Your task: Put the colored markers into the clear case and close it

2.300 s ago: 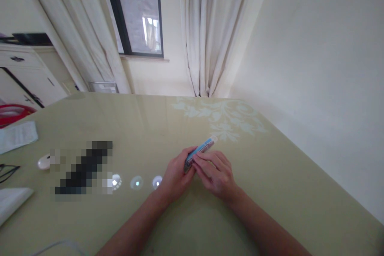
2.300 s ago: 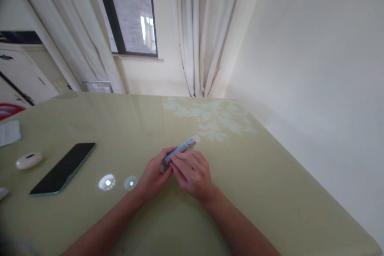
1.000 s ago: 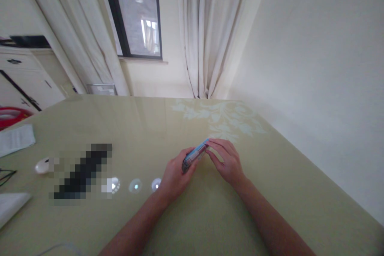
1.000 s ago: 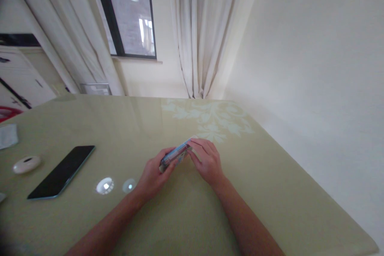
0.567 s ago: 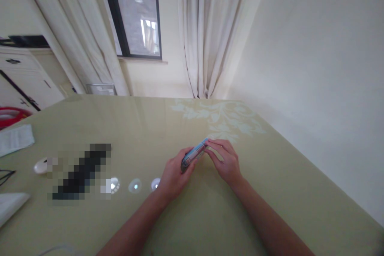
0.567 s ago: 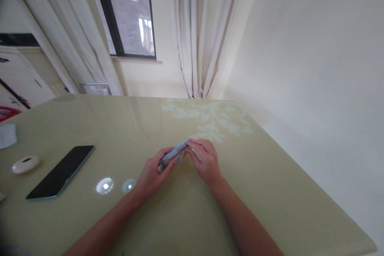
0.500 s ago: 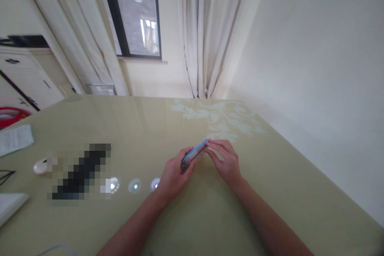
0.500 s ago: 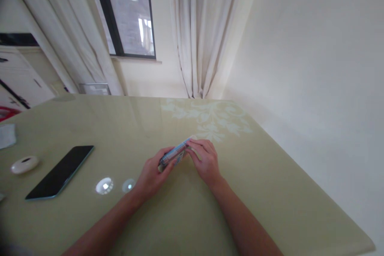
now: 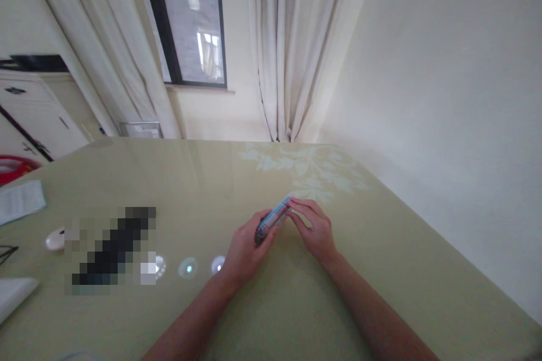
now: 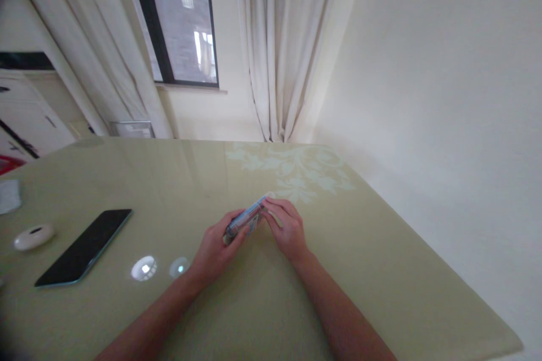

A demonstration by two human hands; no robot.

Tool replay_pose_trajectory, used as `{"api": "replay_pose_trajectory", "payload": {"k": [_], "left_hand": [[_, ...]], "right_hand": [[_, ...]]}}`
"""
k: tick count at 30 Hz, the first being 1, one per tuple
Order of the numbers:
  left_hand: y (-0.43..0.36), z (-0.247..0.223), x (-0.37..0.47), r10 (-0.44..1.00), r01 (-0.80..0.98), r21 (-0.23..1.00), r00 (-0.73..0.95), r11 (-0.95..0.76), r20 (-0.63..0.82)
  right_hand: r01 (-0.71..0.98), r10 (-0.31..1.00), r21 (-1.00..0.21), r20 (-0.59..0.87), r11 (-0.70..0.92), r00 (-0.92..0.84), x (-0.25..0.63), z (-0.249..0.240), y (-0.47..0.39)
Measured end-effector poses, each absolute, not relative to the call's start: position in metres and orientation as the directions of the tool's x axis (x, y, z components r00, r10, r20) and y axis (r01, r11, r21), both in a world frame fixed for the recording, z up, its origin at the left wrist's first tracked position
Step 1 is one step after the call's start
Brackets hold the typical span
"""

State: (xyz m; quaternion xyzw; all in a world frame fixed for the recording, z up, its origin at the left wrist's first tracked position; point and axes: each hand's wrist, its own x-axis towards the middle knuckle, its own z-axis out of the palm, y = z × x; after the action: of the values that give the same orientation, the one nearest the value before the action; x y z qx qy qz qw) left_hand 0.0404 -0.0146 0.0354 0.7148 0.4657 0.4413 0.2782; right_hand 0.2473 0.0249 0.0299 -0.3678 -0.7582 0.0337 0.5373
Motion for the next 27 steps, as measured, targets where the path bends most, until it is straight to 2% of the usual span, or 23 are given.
{"api": "replay_pose_trajectory", "payload": {"k": [8,13,17,19,22,24,27], "left_hand": [[-0.017,0.028,0.037,0.898,0.520,0.739,0.151,-0.429,0.414],[-0.021,0.033,0.038,0.873,0.513,0.715,0.171,-0.475,0.457],[-0.023,0.039,0.040,0.880,0.519,0.726,0.125,-0.451,0.458],[-0.024,0.040,0.041,0.889,0.529,0.732,0.108,-0.430,0.444],[-0.024,0.038,0.041,0.879,0.558,0.705,0.104,-0.438,0.465],[-0.025,0.035,0.040,0.855,0.583,0.658,0.132,-0.476,0.502],[-0.026,0.031,0.040,0.811,0.586,0.580,0.268,-0.566,0.520]], "right_hand": [[0.493,0.717,-0.620,0.697,0.610,-0.012,0.250,0.038,0.023],[0.406,0.823,-0.763,0.566,0.504,0.041,0.248,0.035,0.026],[0.297,0.888,-0.857,0.456,0.421,0.055,0.244,0.028,0.029],[0.244,0.929,-0.912,0.359,0.330,0.086,0.243,0.026,0.028],[0.088,0.991,-0.990,0.112,0.106,0.076,0.238,0.027,0.023],[-0.075,0.999,-0.996,-0.038,-0.038,0.000,0.234,0.031,0.018],[-0.249,0.988,-0.958,-0.126,-0.143,-0.085,0.228,0.037,0.012]]}}
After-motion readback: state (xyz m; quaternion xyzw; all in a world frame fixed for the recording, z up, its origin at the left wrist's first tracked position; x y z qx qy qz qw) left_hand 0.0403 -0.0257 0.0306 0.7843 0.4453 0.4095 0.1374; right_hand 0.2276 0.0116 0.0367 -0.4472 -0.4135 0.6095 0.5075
